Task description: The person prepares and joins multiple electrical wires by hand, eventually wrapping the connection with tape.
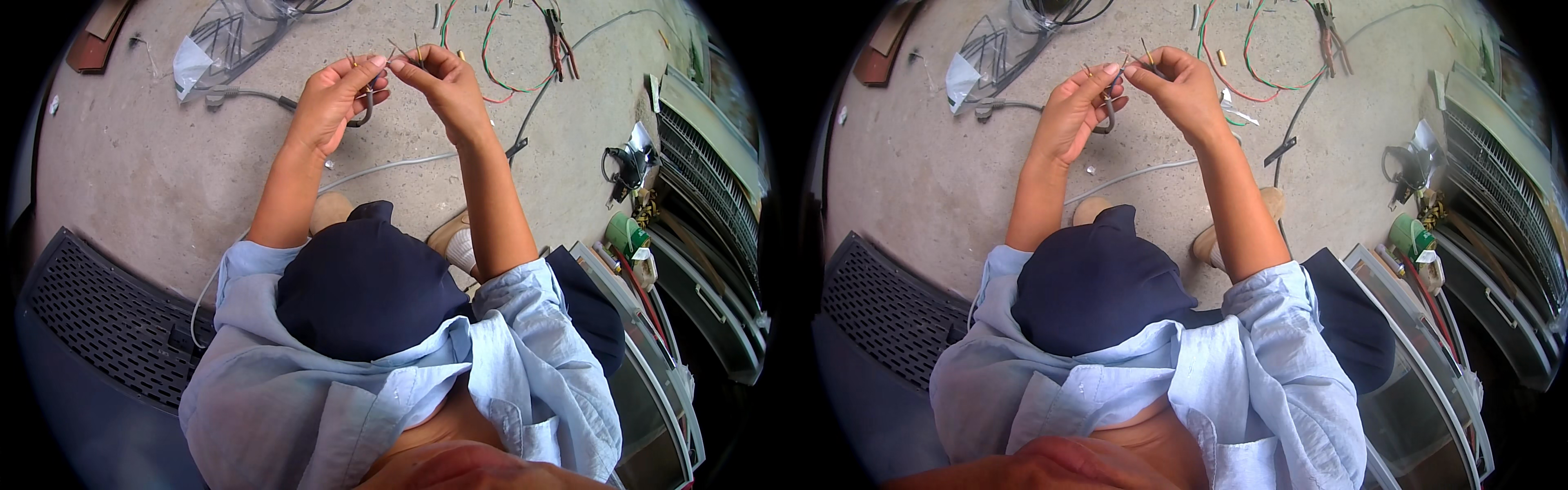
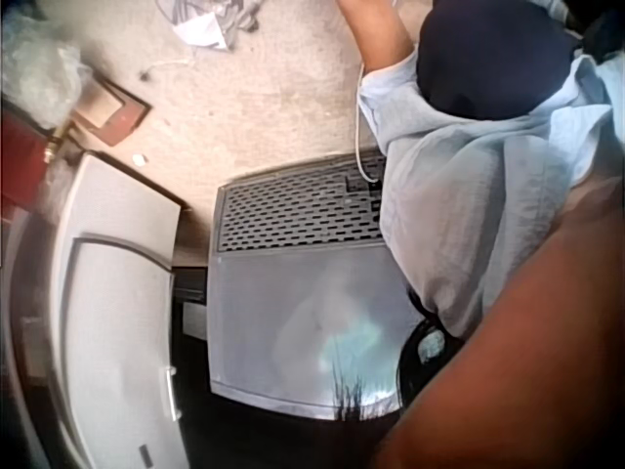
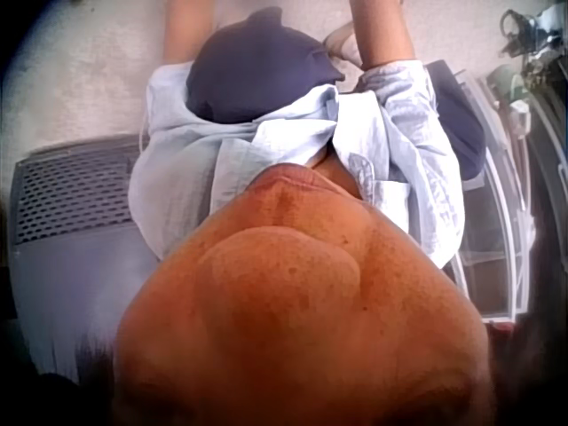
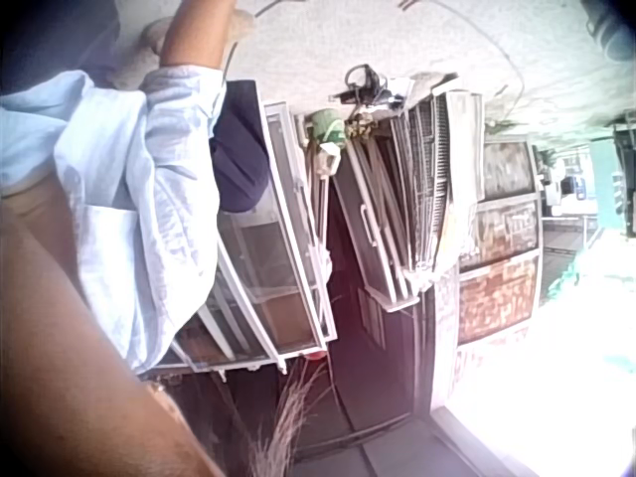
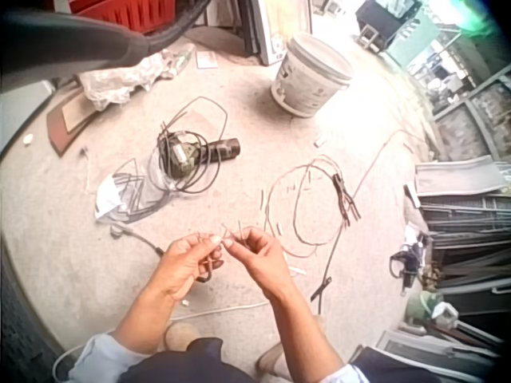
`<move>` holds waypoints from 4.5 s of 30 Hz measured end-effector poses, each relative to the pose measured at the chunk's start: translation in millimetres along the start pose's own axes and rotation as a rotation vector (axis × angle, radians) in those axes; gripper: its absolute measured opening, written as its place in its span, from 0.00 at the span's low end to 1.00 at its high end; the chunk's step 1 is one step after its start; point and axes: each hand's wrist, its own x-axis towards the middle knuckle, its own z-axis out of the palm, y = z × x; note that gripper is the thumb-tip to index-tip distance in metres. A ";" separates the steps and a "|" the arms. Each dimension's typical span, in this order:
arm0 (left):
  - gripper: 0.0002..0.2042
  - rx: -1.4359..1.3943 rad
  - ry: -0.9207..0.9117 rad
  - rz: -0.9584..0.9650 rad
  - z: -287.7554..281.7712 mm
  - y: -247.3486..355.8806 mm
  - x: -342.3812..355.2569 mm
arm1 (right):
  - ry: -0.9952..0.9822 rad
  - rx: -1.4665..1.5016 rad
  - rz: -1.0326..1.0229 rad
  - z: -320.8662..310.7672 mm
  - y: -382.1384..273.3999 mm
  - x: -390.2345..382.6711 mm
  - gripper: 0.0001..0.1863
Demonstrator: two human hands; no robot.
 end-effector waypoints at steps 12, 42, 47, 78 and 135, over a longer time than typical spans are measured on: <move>0.13 0.053 0.023 0.032 2.2 0.2 2.4 | -0.029 -0.262 0.041 -8.0 -21.7 7.3 0.13; 0.12 0.386 0.004 0.209 5.5 5.7 -1.9 | -0.049 -1.124 -0.866 -21.3 -20.5 18.7 0.03; 0.09 0.694 0.167 0.356 18.3 8.9 -9.5 | -0.051 -1.063 -0.682 -20.6 -22.6 15.0 0.05; 0.04 0.770 0.000 0.655 11.5 7.1 -6.1 | -0.180 -0.399 0.067 -26.7 -15.8 13.7 0.17; 0.05 1.443 0.193 1.195 -2.2 19.7 0.1 | -0.107 0.137 0.286 -3.4 -9.0 -5.4 0.12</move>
